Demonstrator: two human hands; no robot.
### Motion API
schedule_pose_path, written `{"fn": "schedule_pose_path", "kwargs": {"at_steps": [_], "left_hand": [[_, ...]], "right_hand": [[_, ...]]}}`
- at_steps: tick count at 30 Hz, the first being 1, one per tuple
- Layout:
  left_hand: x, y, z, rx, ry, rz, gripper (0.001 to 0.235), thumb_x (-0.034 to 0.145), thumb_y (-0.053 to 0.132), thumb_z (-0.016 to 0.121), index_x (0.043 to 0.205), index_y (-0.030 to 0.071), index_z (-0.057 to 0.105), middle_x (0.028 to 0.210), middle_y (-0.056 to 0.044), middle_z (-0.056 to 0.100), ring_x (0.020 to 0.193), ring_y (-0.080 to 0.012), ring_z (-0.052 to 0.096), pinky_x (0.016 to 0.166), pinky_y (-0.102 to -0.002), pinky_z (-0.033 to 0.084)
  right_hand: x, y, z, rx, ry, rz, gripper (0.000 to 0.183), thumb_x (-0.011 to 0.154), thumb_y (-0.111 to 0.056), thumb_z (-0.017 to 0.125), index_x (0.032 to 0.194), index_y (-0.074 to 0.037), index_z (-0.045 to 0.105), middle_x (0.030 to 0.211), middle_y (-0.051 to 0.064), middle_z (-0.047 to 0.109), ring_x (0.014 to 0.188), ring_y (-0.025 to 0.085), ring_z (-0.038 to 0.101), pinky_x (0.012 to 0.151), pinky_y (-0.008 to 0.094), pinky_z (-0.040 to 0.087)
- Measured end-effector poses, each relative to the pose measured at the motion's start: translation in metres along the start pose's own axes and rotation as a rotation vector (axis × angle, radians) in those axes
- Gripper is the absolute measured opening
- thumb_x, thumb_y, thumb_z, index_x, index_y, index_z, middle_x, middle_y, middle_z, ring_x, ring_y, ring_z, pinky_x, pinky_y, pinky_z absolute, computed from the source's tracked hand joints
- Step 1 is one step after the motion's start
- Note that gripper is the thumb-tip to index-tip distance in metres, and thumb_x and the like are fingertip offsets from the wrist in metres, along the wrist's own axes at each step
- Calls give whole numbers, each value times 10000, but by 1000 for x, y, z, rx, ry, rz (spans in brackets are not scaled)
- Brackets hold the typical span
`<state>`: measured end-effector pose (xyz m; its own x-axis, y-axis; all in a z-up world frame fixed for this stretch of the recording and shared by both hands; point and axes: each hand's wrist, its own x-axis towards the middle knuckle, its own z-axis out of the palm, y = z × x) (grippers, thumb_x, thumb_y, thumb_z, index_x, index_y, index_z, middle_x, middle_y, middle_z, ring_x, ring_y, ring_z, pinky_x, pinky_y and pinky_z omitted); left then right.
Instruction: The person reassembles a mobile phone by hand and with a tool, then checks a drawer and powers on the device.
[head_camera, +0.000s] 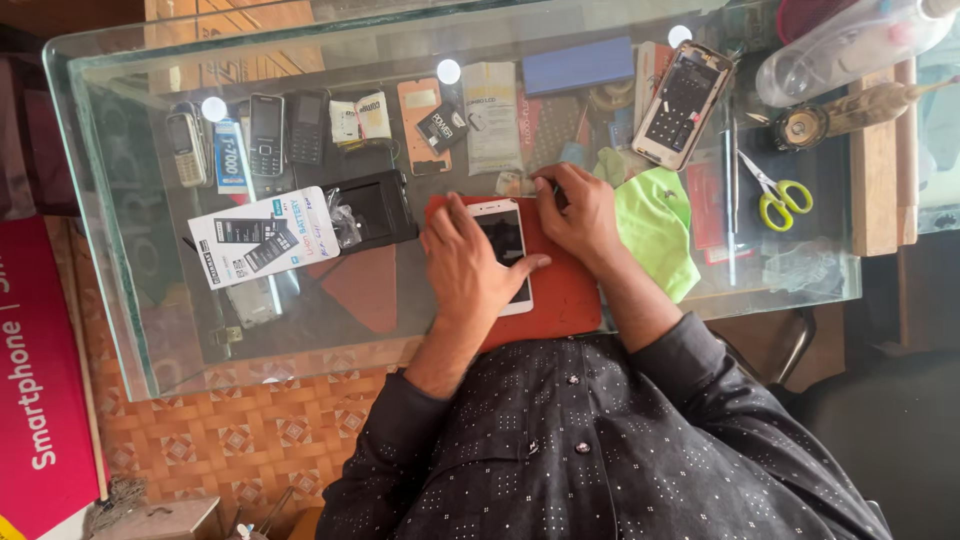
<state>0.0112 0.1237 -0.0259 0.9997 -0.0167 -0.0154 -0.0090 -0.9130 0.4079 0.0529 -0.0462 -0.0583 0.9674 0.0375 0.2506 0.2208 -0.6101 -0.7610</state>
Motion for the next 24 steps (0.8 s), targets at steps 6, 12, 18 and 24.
{"fn": "schedule_pose_path", "kwargs": {"at_steps": [6, 12, 18, 24], "left_hand": [[7, -3, 6, -36, 42, 42, 1048, 575, 520, 938, 1304, -83, 486, 1190, -209, 514, 1098, -369, 566, 931, -472, 485], [9, -17, 1, -454, 74, 22, 915, 661, 481, 928, 1312, -11, 514, 1196, -163, 530, 1128, -318, 580, 920, -480, 483], [15, -22, 21, -915, -17, -95, 780, 798, 413, 850, 1341, -28, 505, 1080, -126, 604, 988, -210, 599, 864, -375, 499], [14, -45, 47, -1606, -243, -98, 284, 1078, 137, 625, 1277, -65, 636, 1117, -28, 694, 1027, -69, 623, 936, -220, 505]], "right_hand": [[0, 1, -1, 30, -37, 45, 62, 976, -59, 665, 1000, -28, 712, 837, 139, 685, 620, 248, 660, 581, 341, 504], [-30, -6, -19, 389, -212, 220, 173, 1041, -114, 583, 1157, -4, 648, 909, 64, 700, 728, 154, 678, 662, 302, 536], [-65, -17, -10, 548, -445, 423, 346, 973, -103, 672, 1273, 35, 570, 949, 57, 662, 855, 91, 621, 718, 291, 520], [-60, -3, -15, 794, -336, 531, 334, 999, -64, 638, 1310, 41, 583, 1106, 50, 711, 1005, 93, 663, 885, 281, 551]]}}
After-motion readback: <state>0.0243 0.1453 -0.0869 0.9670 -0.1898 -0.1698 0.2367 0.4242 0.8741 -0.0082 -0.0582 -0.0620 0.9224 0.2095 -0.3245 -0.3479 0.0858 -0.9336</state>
